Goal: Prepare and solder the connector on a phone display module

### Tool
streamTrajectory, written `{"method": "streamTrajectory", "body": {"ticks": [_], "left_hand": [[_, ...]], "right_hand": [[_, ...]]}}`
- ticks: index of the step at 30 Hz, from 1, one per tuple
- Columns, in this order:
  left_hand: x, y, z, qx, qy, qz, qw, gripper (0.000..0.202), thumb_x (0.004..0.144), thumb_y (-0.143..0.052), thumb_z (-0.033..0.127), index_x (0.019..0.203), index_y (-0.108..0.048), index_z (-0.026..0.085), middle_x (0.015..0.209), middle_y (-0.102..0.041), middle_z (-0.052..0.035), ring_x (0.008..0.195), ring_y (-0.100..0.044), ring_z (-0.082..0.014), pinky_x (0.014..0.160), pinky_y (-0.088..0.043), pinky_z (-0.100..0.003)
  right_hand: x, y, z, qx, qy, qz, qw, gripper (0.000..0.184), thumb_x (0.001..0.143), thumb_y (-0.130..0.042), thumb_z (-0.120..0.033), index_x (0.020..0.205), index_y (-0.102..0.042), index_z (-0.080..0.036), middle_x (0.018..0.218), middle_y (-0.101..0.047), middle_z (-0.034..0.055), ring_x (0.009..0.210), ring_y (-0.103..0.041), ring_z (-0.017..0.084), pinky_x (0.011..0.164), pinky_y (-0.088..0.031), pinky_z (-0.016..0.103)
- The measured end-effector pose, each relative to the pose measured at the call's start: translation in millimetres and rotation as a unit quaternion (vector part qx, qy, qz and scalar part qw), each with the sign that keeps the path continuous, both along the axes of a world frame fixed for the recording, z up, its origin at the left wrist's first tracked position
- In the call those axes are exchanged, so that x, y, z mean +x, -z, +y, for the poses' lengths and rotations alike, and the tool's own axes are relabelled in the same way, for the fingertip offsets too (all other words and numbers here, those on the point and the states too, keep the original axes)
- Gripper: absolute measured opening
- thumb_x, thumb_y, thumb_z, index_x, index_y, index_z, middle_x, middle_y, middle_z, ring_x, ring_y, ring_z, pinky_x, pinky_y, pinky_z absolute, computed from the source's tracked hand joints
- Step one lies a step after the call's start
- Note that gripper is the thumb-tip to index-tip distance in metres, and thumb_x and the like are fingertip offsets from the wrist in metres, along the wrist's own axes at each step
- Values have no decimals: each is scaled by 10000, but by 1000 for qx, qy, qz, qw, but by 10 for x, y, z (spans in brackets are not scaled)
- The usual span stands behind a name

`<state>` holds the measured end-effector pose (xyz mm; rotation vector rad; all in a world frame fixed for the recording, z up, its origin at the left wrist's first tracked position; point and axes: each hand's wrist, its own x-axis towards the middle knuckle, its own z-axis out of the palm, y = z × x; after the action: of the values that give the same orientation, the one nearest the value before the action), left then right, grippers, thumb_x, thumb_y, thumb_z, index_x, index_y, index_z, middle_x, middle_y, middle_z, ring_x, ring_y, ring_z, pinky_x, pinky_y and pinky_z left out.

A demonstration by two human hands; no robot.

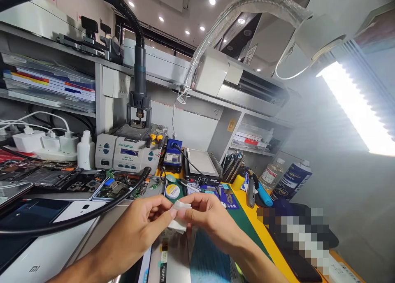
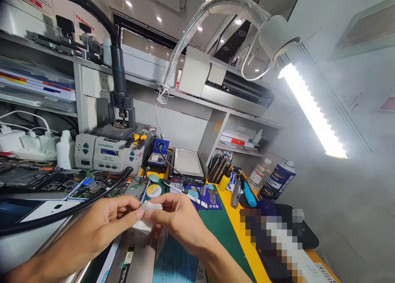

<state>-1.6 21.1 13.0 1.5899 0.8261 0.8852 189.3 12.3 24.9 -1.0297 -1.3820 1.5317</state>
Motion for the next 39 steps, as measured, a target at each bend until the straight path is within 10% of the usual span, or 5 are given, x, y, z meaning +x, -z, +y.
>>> {"method": "streamTrajectory", "body": {"ticks": [15,32,36,39], "left_hand": [[-24,22,-2,9,-14,-28,999,282,905,-587,416,1014,-738,204,823,-729,-26,793,-657,-188,721,-497,-288],[-38,41,9,-31,-36,-24,999,220,828,-564,384,800,-716,227,567,-448,56,567,-357,-125,548,-298,-251],[-47,17,-11,-34,-34,-16,999,251,810,-551,411,777,-704,216,590,-445,47,574,-352,-126,532,-276,-246],[-48,-1,-7,-52,-40,-11,998,260,807,-536,404,814,-699,201,609,-459,43,587,-376,-129,544,-298,-245]], "right_hand": [[-20,42,-6,-31,-27,6,999,401,696,-844,-455,830,-693,-109,647,-660,39,523,-613,127,470,-457,215],[-19,28,-40,26,-6,4,1000,233,726,-666,-240,906,-755,-122,661,-686,38,503,-611,136,495,-478,259],[28,59,-117,141,-6,-84,986,498,676,-593,-117,1163,-687,-168,966,-720,70,801,-669,188,663,-537,299],[25,78,-192,306,9,-230,924,683,726,-660,-145,1389,-513,-213,1252,-635,103,1070,-624,229,879,-540,364]]}}
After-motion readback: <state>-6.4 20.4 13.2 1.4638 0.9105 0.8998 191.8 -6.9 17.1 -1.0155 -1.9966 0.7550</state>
